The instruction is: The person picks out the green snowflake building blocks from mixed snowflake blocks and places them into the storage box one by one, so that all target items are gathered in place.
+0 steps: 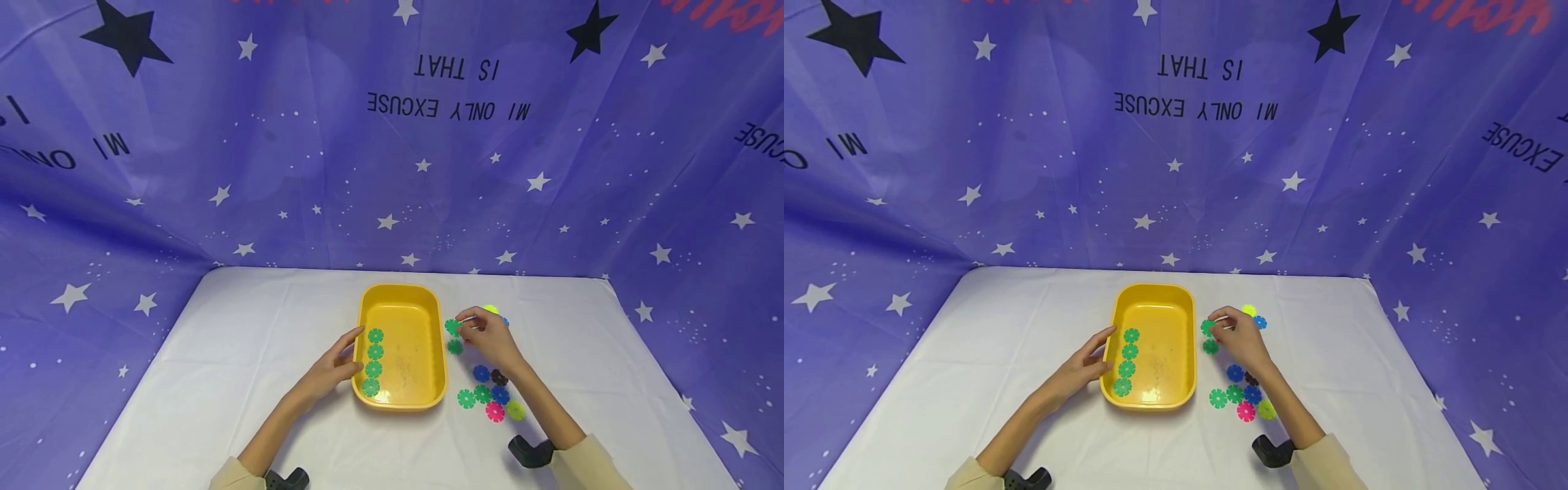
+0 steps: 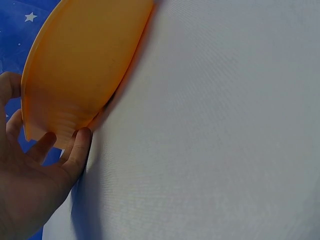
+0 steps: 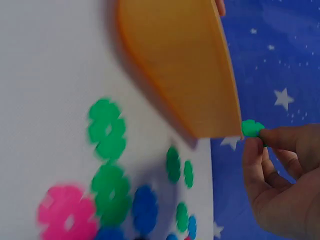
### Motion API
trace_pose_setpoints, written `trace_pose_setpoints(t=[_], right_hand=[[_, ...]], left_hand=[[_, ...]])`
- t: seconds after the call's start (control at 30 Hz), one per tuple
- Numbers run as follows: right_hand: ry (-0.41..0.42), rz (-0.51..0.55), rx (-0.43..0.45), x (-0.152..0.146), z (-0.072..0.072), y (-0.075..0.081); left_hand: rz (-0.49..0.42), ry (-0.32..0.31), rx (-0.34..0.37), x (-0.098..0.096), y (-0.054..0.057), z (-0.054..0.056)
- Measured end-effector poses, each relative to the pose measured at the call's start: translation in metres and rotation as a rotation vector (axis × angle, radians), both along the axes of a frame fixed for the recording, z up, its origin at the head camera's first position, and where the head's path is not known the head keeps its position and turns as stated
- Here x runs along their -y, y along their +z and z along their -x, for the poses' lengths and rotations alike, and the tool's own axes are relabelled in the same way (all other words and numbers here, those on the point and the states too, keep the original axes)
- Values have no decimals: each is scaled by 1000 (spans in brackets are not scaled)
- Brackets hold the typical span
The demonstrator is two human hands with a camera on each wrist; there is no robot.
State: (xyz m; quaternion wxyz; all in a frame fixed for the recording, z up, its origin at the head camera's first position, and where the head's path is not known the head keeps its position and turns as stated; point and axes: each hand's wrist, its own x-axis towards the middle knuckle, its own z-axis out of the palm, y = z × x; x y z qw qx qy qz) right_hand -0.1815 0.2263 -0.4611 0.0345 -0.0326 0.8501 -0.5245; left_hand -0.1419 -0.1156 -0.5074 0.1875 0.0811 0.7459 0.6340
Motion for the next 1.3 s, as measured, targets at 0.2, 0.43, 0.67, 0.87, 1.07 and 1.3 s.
trace_pose_setpoints(t=[0.2,0.43,0.67,0.87,1.07,1.3], right_hand=[[-6,99,40,29,12,11],[75,124,35,63,23,13],[51,125,80,92,36,4],[83,21,72,107,39,-4],[91,22,84,117,41,-14],[57,-20,145,126,44,-19]], left_hand=[[2,4,-2,0,0,0],[-6,-2,1,0,-1,0],[-25,-24,-5,1,-3,1],[-37,-36,-2,2,-3,2],[-44,-39,-2,2,-3,3],[-46,-36,-1,2,-5,3]])
